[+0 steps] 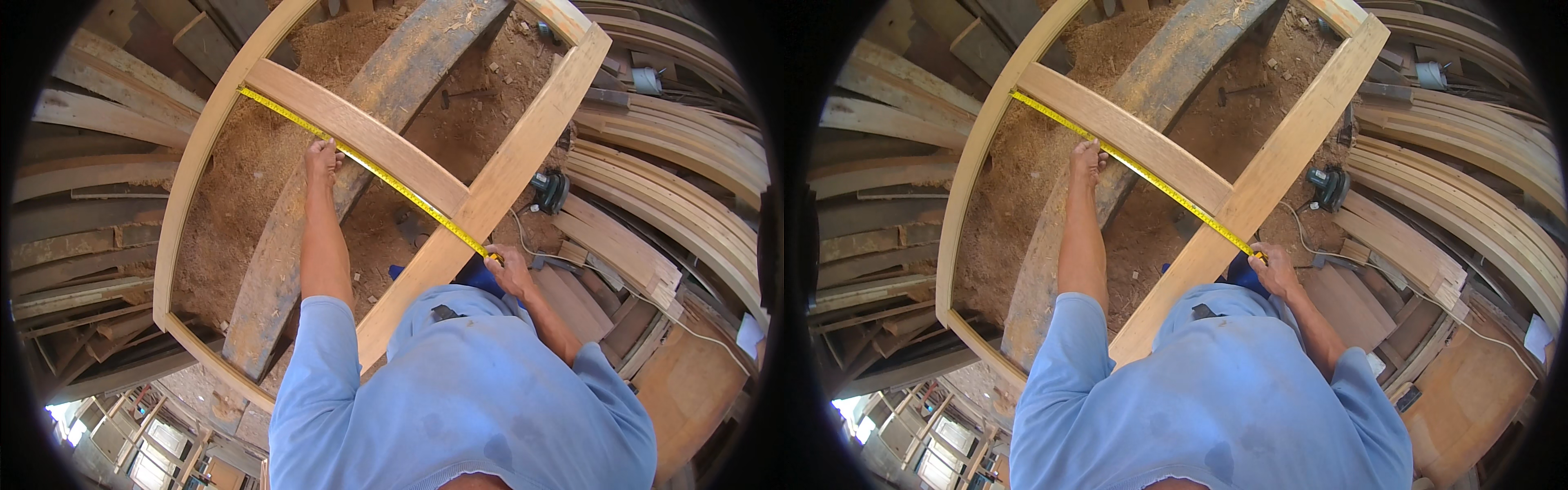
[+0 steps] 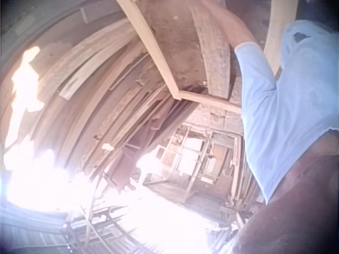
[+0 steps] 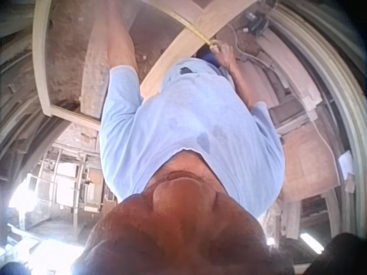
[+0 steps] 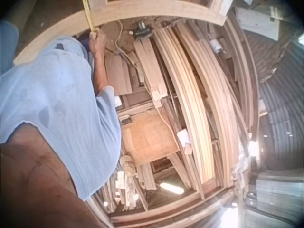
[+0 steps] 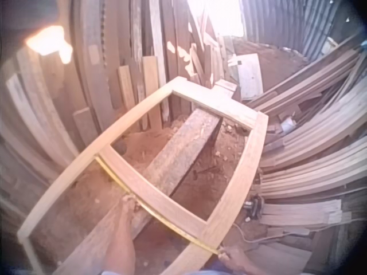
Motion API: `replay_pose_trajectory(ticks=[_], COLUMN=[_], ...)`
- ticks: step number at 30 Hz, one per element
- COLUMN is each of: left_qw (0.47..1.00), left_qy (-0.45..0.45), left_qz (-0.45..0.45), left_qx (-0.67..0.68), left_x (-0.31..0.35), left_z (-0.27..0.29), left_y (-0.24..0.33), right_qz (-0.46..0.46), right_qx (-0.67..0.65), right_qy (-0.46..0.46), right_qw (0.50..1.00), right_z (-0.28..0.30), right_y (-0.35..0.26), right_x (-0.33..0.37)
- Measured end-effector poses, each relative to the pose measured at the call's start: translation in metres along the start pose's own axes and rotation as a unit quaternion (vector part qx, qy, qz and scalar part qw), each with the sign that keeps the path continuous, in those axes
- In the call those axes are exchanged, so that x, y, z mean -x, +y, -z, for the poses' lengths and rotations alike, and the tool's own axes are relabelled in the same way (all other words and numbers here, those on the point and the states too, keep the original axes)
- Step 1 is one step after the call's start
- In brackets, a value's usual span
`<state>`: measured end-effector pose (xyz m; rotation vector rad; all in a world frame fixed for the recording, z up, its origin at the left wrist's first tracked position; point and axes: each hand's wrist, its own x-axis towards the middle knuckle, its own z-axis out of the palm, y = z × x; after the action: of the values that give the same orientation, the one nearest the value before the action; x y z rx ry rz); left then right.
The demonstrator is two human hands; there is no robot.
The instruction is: The person measures different sections of a large wooden frame using a tape measure and then moves the frame across the workshop.
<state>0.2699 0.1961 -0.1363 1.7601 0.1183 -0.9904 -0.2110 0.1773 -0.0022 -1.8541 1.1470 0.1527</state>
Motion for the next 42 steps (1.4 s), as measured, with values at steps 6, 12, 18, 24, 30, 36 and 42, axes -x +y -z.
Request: replay_pose_trajectory(ticks=[6,12,18,24,30,36,42], left_qw=[1.000,0.999,0.992,0.988,0.893,0.781,0.852], left_qy=[0.003,0.007,-0.094,-0.083,0.069,0.078,0.027], left_qz=[0.000,-0.037,-0.081,-0.070,-0.198,-0.423,-0.329], left_qx=[-0.018,-0.009,0.030,-0.106,-0.398,-0.452,-0.406], left_x=[0.001,0.017,0.093,0.153,0.214,0.224,0.214], left_z=[0.000,-0.002,-0.052,-0.127,-0.212,-0.321,-0.374], left_y=[-0.002,0.005,-0.003,-0.016,0.026,0.032,0.011], right_qz=[-0.026,-0.033,0.003,0.108,0.115,0.173,0.251], right_qx=[-0.011,-0.033,-0.017,0.071,0.201,0.286,0.296], right_qy=[-0.030,-0.068,-0.082,-0.089,-0.109,-0.183,-0.227], right_qw=[0.999,0.997,0.996,0.988,0.967,0.924,0.893], right_z=[0.004,0.023,0.057,0.146,0.274,0.355,0.332], right_y=[-0.006,-0.017,0.000,0.016,0.039,0.018,0.006], right_x=[0.000,-0.007,-0.048,-0.119,-0.203,-0.273,-0.318])
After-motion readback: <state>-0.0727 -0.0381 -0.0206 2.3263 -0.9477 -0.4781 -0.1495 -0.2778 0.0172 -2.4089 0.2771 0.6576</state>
